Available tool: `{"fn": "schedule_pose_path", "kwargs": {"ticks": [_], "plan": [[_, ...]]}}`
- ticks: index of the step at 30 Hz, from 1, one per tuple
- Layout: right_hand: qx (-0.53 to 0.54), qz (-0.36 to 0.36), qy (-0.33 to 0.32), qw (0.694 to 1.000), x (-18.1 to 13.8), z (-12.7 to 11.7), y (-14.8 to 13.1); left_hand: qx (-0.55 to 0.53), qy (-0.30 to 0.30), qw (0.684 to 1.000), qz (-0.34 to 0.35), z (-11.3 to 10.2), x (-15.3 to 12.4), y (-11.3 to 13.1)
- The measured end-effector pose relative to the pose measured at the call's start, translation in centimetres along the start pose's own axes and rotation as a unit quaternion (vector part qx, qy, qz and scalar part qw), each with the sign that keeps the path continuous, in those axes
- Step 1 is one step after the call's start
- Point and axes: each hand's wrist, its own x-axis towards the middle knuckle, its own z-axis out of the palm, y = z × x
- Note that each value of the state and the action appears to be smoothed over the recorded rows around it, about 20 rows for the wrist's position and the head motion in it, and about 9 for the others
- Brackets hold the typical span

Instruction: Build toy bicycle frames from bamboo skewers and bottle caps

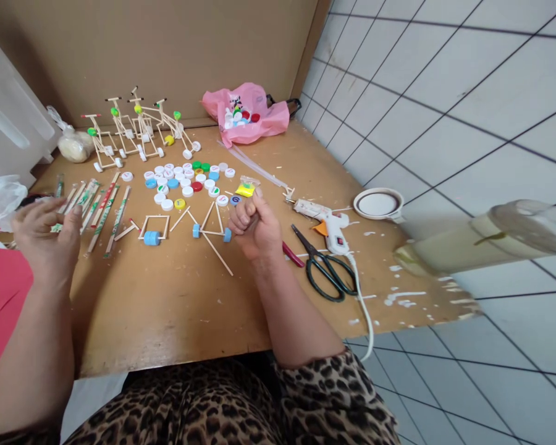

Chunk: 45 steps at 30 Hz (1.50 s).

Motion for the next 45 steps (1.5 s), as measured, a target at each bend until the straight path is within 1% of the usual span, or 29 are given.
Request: {"fn": "schedule_pose_path", "kwargs": {"ticks": [2,3,4,7,9,10,13,15,18,20,22,27,29,30,31,34,36,38,40,43,45], "plan": [[0.001,-0.021,0.011,1.000,-0.1,0.1,-0.2,-0.007,0.033,0.999,0.039,0.2,0.0,-0.3],[-0.002,-0.027,0.019,0.999,-0.1,0.2,-0.3,-0.014,0.039,0.998,0.043,0.3,0.1,-0.5],[-0.007,-0.031,0.028,0.999,-0.1,0.2,-0.3,-0.025,0.031,0.998,0.038,0.4,0.1,-0.6],[-0.027,-0.024,0.043,0.998,-0.1,0.3,-0.2,-0.083,-0.011,0.996,-0.016,0.6,0.0,-1.0],[-0.033,-0.016,0.037,0.999,0.0,0.2,-0.1,-0.119,-0.033,0.991,-0.053,0.6,0.0,-1.2],[-0.033,-0.012,0.028,0.999,0.1,0.1,0.0,-0.119,-0.037,0.990,-0.067,0.6,0.0,-1.2],[-0.019,-0.004,0.002,1.000,0.2,-0.1,0.1,-0.050,-0.062,0.993,-0.092,0.5,0.1,-1.1],[-0.014,-0.002,-0.002,1.000,0.2,-0.2,0.2,0.009,-0.093,0.992,-0.089,0.5,0.2,-1.1],[-0.021,-0.006,0.002,1.000,0.3,-0.2,0.2,0.060,-0.168,0.980,-0.091,0.5,0.4,-1.2],[-0.026,-0.007,-0.002,1.000,0.4,-0.3,0.3,0.087,-0.229,0.964,-0.102,0.6,0.4,-1.5],[-0.030,-0.004,-0.006,1.000,0.4,-0.3,0.4,0.113,-0.269,0.952,-0.096,0.7,0.3,-1.9],[-0.034,0.007,0.002,0.999,0.4,-0.3,0.6,0.167,-0.311,0.934,-0.055,1.1,0.0,-2.6],[-0.024,0.010,-0.002,1.000,0.4,-0.2,0.6,0.162,-0.308,0.936,-0.057,1.1,0.2,-2.7],[-0.019,0.013,-0.006,1.000,0.4,-0.2,0.6,0.151,-0.295,0.941,-0.065,1.1,0.3,-2.8],[-0.017,0.015,-0.010,1.000,0.4,-0.2,0.7,0.137,-0.274,0.949,-0.075,0.9,0.5,-2.8],[-0.021,0.016,-0.013,1.000,0.4,-0.3,0.7,0.106,-0.184,0.972,-0.103,0.1,1.3,-3.1],[-0.023,0.017,-0.012,1.000,0.4,-0.2,0.7,0.111,-0.142,0.976,-0.124,-0.5,1.8,-3.3],[-0.023,0.022,-0.013,0.999,0.4,-0.2,0.8,0.124,-0.141,0.973,-0.136,-1.0,2.2,-3.5],[-0.023,0.026,-0.012,0.999,0.4,-0.1,0.8,0.141,-0.163,0.967,-0.137,-1.3,2.4,-3.5],[-0.011,0.032,-0.004,0.999,0.3,0.1,0.7,0.171,-0.194,0.957,-0.135,-1.1,2.7,-3.1],[0.003,0.037,0.004,0.999,0.3,0.2,0.7,0.185,-0.193,0.954,-0.133,-1.0,3.1,-2.8]]}}
